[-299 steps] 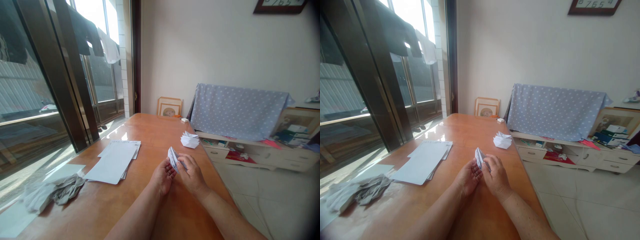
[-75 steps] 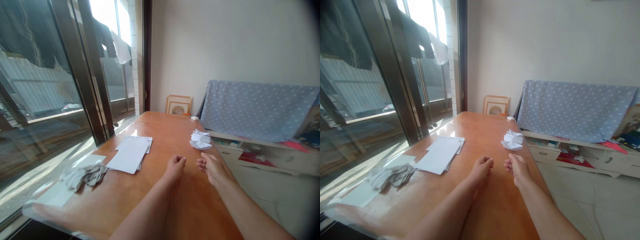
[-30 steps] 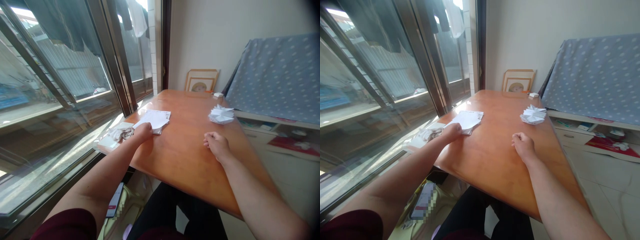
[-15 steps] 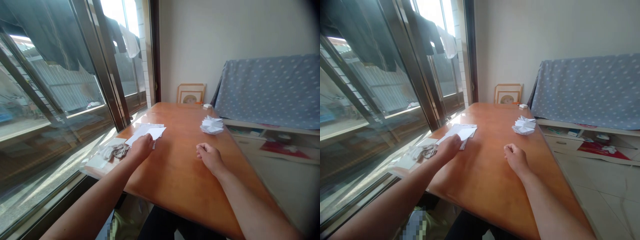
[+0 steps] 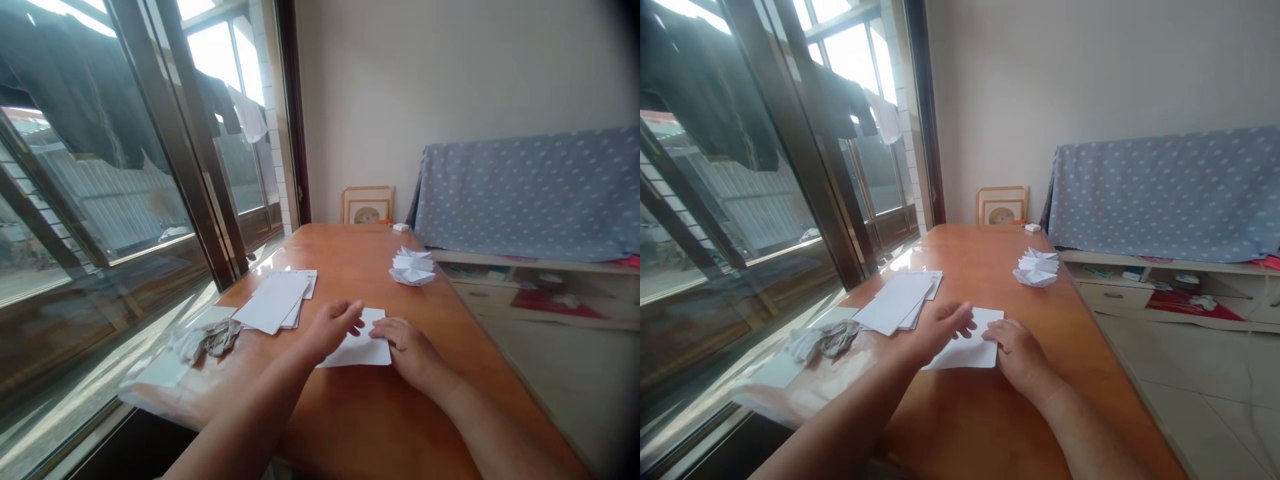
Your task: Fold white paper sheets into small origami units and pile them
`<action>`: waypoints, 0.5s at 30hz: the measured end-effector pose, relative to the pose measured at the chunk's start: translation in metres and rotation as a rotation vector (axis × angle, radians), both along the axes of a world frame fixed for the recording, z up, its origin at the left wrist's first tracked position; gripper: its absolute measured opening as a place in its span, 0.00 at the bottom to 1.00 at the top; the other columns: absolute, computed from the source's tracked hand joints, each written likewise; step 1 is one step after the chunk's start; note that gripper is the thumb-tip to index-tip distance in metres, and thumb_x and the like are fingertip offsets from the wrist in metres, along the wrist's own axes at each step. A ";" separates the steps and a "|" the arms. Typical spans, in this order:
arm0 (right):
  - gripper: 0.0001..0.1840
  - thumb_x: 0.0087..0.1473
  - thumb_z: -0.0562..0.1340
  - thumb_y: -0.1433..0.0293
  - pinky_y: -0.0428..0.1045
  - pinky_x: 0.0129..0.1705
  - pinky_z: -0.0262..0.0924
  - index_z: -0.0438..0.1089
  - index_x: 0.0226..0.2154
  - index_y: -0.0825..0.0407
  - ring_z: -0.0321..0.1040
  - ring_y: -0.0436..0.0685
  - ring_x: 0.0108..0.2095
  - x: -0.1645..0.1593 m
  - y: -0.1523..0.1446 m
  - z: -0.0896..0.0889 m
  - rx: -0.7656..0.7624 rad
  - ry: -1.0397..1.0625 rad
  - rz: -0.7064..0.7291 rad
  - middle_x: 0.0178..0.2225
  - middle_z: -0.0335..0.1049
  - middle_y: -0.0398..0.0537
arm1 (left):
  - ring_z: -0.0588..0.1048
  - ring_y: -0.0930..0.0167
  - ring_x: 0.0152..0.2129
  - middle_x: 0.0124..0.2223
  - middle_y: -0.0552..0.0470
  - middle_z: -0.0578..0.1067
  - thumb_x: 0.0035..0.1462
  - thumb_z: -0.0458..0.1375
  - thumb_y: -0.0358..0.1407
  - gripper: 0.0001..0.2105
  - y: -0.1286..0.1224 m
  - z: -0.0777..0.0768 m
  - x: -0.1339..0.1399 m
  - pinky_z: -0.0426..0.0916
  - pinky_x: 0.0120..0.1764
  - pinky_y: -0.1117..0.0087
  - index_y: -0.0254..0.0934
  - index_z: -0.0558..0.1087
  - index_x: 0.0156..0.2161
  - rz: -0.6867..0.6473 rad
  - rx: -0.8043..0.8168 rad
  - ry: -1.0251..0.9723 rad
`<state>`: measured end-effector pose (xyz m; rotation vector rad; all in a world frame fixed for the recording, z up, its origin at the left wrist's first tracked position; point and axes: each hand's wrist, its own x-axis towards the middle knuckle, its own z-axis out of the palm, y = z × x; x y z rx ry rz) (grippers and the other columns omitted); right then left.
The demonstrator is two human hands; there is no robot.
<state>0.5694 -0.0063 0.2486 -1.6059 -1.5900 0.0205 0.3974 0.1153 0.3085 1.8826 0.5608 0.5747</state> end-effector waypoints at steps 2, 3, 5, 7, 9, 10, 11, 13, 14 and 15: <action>0.20 0.50 0.59 0.77 0.61 0.56 0.61 0.81 0.39 0.42 0.69 0.63 0.51 0.005 -0.002 0.005 0.072 0.034 -0.053 0.48 0.76 0.47 | 0.76 0.66 0.34 0.37 0.46 0.78 0.62 0.52 0.52 0.20 0.018 -0.001 0.002 0.67 0.35 0.68 0.37 0.73 0.36 0.179 -0.028 -0.060; 0.19 0.51 0.60 0.77 0.61 0.57 0.60 0.80 0.39 0.42 0.68 0.64 0.53 0.007 -0.003 0.008 0.100 0.061 -0.071 0.50 0.76 0.48 | 0.76 0.66 0.36 0.37 0.46 0.78 0.61 0.53 0.51 0.18 0.026 -0.003 0.002 0.67 0.37 0.68 0.36 0.73 0.35 0.251 -0.011 -0.079; 0.18 0.49 0.63 0.74 0.61 0.57 0.60 0.80 0.40 0.41 0.67 0.65 0.54 0.008 -0.005 0.013 0.144 0.139 -0.088 0.52 0.74 0.49 | 0.74 0.67 0.36 0.38 0.47 0.77 0.59 0.57 0.45 0.13 0.037 -0.010 0.000 0.68 0.38 0.68 0.37 0.73 0.37 0.294 -0.008 -0.086; 0.16 0.47 0.66 0.72 0.61 0.56 0.61 0.80 0.39 0.41 0.68 0.67 0.54 0.008 -0.006 0.015 0.186 0.257 -0.126 0.51 0.75 0.49 | 0.74 0.67 0.36 0.39 0.48 0.77 0.56 0.59 0.40 0.09 0.040 -0.017 -0.002 0.68 0.40 0.67 0.37 0.74 0.39 0.244 -0.036 -0.066; 0.14 0.46 0.68 0.70 0.59 0.55 0.62 0.80 0.38 0.42 0.69 0.66 0.52 0.007 -0.006 0.015 0.195 0.422 -0.174 0.50 0.75 0.48 | 0.74 0.67 0.36 0.39 0.49 0.77 0.54 0.58 0.37 0.08 0.038 -0.019 -0.005 0.68 0.40 0.67 0.38 0.75 0.38 0.188 -0.055 -0.056; 0.13 0.47 0.68 0.69 0.58 0.53 0.63 0.80 0.39 0.42 0.71 0.66 0.50 0.007 -0.005 0.015 0.177 0.526 -0.192 0.49 0.76 0.47 | 0.74 0.67 0.36 0.39 0.49 0.77 0.53 0.59 0.36 0.07 0.036 -0.018 -0.007 0.68 0.39 0.68 0.38 0.75 0.37 0.174 -0.065 -0.045; 0.13 0.48 0.68 0.67 0.57 0.50 0.65 0.80 0.39 0.43 0.72 0.65 0.48 0.007 -0.004 0.014 0.150 0.637 -0.204 0.47 0.77 0.47 | 0.74 0.67 0.35 0.38 0.49 0.77 0.52 0.59 0.36 0.08 0.034 -0.016 -0.008 0.68 0.38 0.67 0.39 0.75 0.38 0.154 -0.081 -0.034; 0.14 0.49 0.69 0.61 0.55 0.45 0.66 0.79 0.40 0.46 0.73 0.64 0.44 0.007 -0.002 0.015 0.126 0.838 -0.232 0.43 0.78 0.47 | 0.74 0.66 0.35 0.39 0.49 0.77 0.52 0.59 0.36 0.10 0.030 -0.012 -0.010 0.68 0.39 0.66 0.40 0.75 0.41 0.091 -0.109 -0.030; 0.15 0.50 0.69 0.59 0.53 0.43 0.66 0.79 0.40 0.47 0.73 0.63 0.43 0.007 -0.002 0.017 0.134 0.905 -0.247 0.42 0.78 0.47 | 0.75 0.65 0.36 0.40 0.49 0.77 0.52 0.60 0.36 0.11 0.028 -0.009 -0.010 0.68 0.39 0.66 0.41 0.75 0.42 0.051 -0.126 -0.038; 0.16 0.50 0.68 0.57 0.52 0.43 0.66 0.79 0.39 0.48 0.72 0.63 0.43 0.007 -0.001 0.018 0.148 0.948 -0.258 0.42 0.78 0.47 | 0.75 0.64 0.36 0.40 0.49 0.78 0.52 0.60 0.36 0.12 0.026 -0.007 -0.011 0.69 0.40 0.65 0.41 0.75 0.43 0.019 -0.144 -0.053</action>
